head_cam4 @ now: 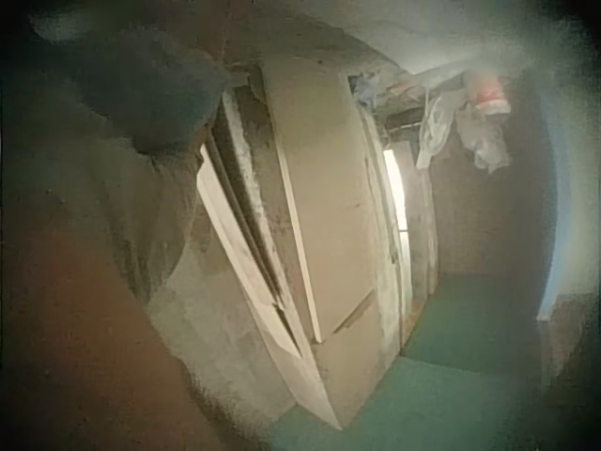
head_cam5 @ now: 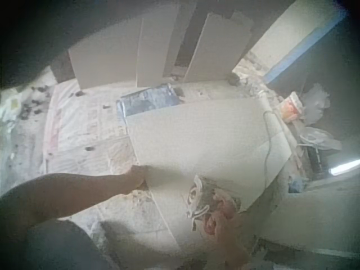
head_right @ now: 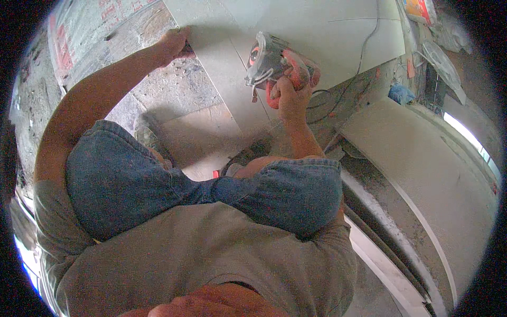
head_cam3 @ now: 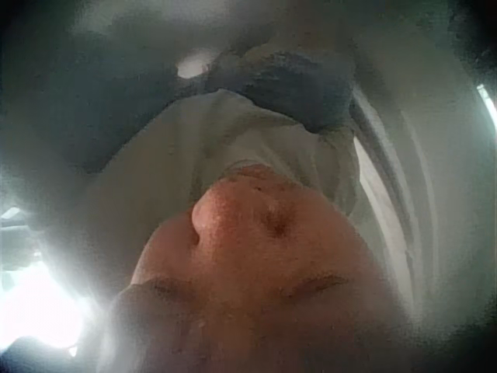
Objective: Using a small power saw to cut a white board on the floor.
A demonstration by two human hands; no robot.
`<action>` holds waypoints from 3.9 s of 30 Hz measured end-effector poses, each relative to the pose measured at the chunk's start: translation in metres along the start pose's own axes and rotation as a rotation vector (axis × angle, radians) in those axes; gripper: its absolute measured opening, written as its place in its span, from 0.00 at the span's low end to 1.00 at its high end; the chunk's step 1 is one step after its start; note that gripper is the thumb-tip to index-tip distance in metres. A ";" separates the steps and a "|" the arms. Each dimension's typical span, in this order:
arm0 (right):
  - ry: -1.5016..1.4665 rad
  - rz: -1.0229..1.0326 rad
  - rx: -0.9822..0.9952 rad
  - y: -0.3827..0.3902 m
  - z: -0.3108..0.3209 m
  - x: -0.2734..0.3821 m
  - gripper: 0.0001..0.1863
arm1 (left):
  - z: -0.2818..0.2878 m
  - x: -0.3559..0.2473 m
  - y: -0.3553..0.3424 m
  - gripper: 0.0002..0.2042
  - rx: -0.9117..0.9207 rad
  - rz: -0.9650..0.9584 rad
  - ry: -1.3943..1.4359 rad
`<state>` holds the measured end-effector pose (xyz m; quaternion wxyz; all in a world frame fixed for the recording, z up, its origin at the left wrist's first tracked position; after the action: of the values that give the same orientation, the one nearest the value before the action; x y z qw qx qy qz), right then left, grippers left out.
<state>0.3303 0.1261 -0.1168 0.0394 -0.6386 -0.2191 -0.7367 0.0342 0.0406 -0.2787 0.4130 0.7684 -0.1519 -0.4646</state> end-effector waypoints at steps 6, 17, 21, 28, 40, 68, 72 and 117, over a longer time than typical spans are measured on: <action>-0.013 -0.039 0.024 -0.005 -0.006 -0.013 0.11 | 0.024 0.011 -0.011 0.21 0.007 -0.030 0.049; -0.118 -0.043 -0.010 0.001 -0.019 0.005 0.15 | 0.022 0.003 -0.001 0.17 -0.011 -0.061 -0.043; -0.104 -0.057 0.011 -0.001 -0.013 -0.003 0.15 | 0.014 -0.005 0.012 0.17 -0.021 -0.045 -0.016; -0.053 -0.055 -0.011 -0.001 -0.013 -0.003 0.13 | 0.016 -0.003 0.012 0.18 -0.039 -0.015 0.013; -0.074 -0.048 -0.030 -0.001 -0.011 0.001 0.11 | 0.009 -0.008 0.016 0.20 -0.018 -0.017 -0.004; -0.182 0.016 -0.138 -0.001 0.017 0.043 0.26 | 0.020 -0.002 0.007 0.18 -0.039 -0.063 -0.054; -0.095 0.132 -0.196 -0.008 0.057 0.093 0.25 | 0.054 0.007 0.000 0.18 -0.002 -0.171 -0.321; -0.455 0.040 -0.463 -0.177 0.153 0.100 0.19 | 0.036 0.062 -0.065 0.29 0.036 0.282 0.198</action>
<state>0.3939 0.3645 -0.0554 -0.1423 -0.7831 -0.0364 -0.6043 0.0265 0.0240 -0.3737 0.4733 0.7887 -0.2250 -0.3215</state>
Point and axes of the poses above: each hand's wrist, its own y-axis away from the middle knuckle, its own z-axis out of the back of the hand, x = y × z, the point moved 9 cm from there along -y, towards the middle knuckle, and after that the axes turned 1 degree about -x, right-handed, at the moved point
